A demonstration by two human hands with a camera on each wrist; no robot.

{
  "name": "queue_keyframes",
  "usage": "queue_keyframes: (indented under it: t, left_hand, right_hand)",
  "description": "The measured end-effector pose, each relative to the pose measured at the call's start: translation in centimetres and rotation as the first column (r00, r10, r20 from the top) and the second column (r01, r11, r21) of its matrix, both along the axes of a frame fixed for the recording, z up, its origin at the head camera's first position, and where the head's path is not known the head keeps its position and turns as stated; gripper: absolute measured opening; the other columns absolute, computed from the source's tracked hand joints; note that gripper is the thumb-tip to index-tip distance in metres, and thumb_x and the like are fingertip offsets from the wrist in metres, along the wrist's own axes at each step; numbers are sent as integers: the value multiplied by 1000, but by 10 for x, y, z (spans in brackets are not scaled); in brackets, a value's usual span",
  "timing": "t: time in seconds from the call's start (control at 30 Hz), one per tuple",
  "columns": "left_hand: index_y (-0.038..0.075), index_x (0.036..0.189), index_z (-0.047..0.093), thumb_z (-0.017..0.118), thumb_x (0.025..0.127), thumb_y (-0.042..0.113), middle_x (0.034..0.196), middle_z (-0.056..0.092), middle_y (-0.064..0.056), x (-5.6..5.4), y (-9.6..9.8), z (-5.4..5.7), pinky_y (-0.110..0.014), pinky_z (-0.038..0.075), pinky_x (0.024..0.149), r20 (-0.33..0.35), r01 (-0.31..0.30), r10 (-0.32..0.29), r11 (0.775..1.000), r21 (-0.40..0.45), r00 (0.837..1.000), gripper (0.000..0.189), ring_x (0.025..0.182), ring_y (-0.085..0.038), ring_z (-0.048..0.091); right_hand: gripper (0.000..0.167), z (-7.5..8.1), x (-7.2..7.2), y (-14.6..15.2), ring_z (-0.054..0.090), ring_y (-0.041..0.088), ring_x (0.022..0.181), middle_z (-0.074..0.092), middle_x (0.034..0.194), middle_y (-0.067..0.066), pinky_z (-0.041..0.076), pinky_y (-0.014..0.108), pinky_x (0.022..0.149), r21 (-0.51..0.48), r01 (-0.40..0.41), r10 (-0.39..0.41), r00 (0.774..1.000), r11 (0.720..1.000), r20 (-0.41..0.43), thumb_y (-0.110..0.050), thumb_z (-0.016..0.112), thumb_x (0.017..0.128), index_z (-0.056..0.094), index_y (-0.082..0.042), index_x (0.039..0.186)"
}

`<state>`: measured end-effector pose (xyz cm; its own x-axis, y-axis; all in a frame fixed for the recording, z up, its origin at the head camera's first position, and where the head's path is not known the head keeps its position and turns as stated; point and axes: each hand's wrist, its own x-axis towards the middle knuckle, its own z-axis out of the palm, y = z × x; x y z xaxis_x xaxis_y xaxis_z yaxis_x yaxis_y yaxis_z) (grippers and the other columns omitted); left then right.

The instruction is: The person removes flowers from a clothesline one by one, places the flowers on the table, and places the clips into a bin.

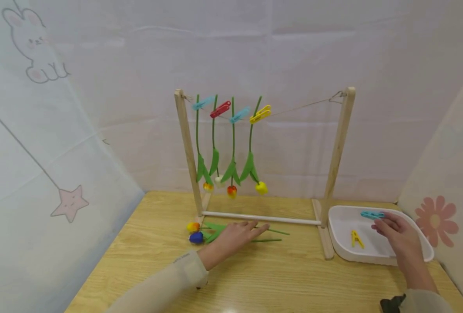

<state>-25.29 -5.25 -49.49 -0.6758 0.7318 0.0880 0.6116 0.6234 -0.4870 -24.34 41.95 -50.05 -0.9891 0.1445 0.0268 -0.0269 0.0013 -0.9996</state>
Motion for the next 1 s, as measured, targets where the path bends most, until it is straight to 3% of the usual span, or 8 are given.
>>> queue_keyframes:
  t: [0.13, 0.23, 0.43, 0.53, 0.77, 0.93, 1.0]
  left_hand:
    - [35, 161, 24, 73, 95, 13, 145, 57, 3, -1, 0, -2, -21, 50, 53, 19, -16, 16, 1000, -6, 1000, 85, 105, -13, 69]
    - [35, 161, 24, 72, 95, 13, 146, 57, 4, -1, 0, -3, -20, 47, 50, 30, -24, 24, 1000, -13, 999, 85, 103, -12, 69]
    - [34, 161, 25, 72, 96, 13, 147, 56, 3, -2, 1, -5, -20, 48, 51, 66, -44, 44, 999, -11, 997, 83, 105, -12, 69]
    - [32, 160, 27, 71, 96, 13, 146, 57, 2, -2, 0, -6, -21, 52, 54, 69, -44, 44, 999, 5, 997, 80, 106, -12, 69]
    - [28, 154, 41, 68, 98, 16, 142, 60, 4, -1, 1, -1, -23, 56, 57, 74, -35, 30, 997, 69, 997, 63, 105, -12, 69]
    - [26, 149, 47, 68, 99, 19, 142, 60, 3, 2, 4, 9, -22, 56, 56, 71, -17, 9, 993, 113, 997, 55, 109, -12, 69]
    - [25, 147, 49, 67, 99, 20, 142, 60, 3, 4, 5, 14, -22, 56, 56, 78, -12, 1, 991, 135, 997, 51, 109, -12, 69]
  right_hand:
    - [22, 1, -3, 2, 70, -3, 78, 71, 91, -25, 54, 11, 67, 130, -4, 2, 1000, 991, 17, -19, 66, 100, 58, -32, 115]
    - [21, 2, -5, 3, 69, -4, 78, 69, 90, -29, 53, 11, 66, 252, 1, -9, 999, 968, 31, -23, 66, 101, 57, -28, 119]
    - [55, 2, -9, 1, 67, -6, 78, 62, 89, -36, 53, 13, 66, 476, -10, -9, 999, 879, 38, -32, 63, 102, 49, 8, 135]
    - [61, 0, -10, 1, 67, -6, 79, 61, 90, -36, 54, 13, 67, 498, -15, 2, 1000, 867, 26, -32, 63, 102, 44, 14, 138]
    - [41, -1, -8, 8, 67, -7, 80, 62, 93, -37, 50, 10, 65, 454, -34, 21, 999, 891, 34, -31, 64, 101, 54, -8, 134]
    - [57, 0, -10, 11, 66, -8, 78, 61, 88, -37, 51, 11, 64, 482, -7, -39, 996, 876, 86, -39, 59, 103, 48, 5, 138]
    - [63, 0, -11, 12, 66, -8, 76, 61, 86, -36, 54, 14, 65, 467, 3, -59, 993, 884, 106, -39, 55, 105, 43, 12, 140]
